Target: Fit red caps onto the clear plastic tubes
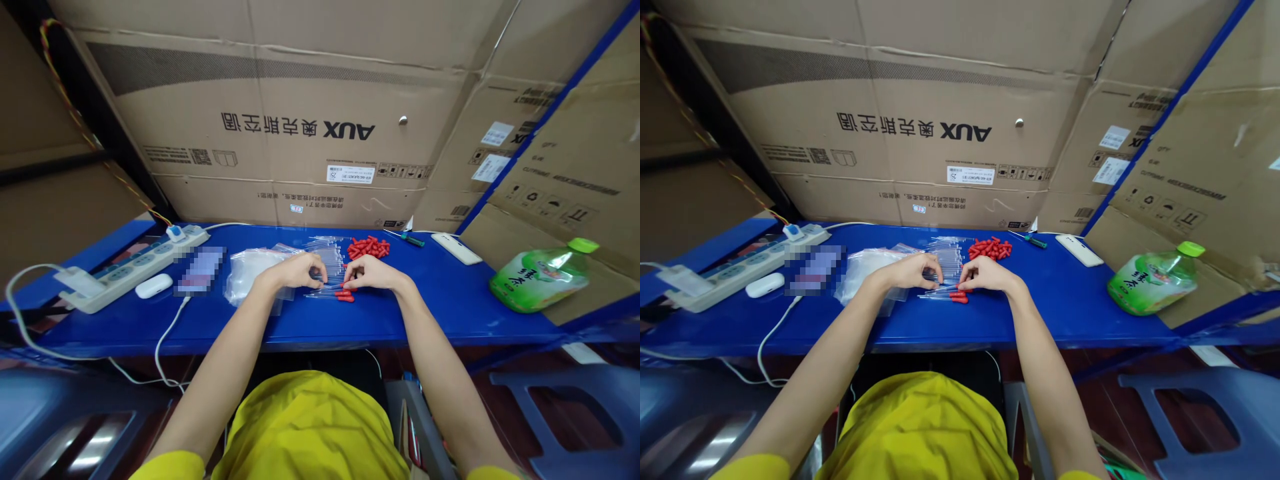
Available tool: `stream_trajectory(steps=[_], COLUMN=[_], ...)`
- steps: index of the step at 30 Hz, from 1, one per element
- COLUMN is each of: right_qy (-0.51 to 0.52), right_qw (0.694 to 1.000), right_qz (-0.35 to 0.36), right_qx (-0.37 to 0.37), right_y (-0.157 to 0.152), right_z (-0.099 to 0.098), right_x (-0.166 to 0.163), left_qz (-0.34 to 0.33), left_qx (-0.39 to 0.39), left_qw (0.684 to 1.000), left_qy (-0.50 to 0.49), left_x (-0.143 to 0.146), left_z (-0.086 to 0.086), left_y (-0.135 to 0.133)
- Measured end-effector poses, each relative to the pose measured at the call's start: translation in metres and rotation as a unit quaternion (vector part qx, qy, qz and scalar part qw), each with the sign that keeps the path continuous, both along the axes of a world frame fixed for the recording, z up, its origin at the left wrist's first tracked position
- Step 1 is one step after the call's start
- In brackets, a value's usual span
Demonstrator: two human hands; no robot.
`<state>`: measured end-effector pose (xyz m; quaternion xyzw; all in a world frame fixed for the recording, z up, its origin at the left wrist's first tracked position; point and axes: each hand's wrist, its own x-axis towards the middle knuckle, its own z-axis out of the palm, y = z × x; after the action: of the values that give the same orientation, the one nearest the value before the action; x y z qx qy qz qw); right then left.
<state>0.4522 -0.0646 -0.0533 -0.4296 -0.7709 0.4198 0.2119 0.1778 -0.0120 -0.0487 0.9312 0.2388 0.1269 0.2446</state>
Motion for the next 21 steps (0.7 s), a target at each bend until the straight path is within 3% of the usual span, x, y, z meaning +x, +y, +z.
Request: stream_trajectory(steps=[6,21], right_qy=[-0.028,-0.05], right_qw=[0.999,0.997], right_qz=[-0.007,0.003], right_qx=[0.029,0.055], right_y=[0.003,-0.011], right_z=[-0.003,0.006], right_x=[-0.001,-0.022], left_qz=[0.031,0.069], left_qx=[0.066,0.133], left_qw=[0.997,0.989], left_qy=[0.002,0.022], left_x=[0.009,0.019], left_z=[0.003,0.002], left_y=[-0.008,-0.012])
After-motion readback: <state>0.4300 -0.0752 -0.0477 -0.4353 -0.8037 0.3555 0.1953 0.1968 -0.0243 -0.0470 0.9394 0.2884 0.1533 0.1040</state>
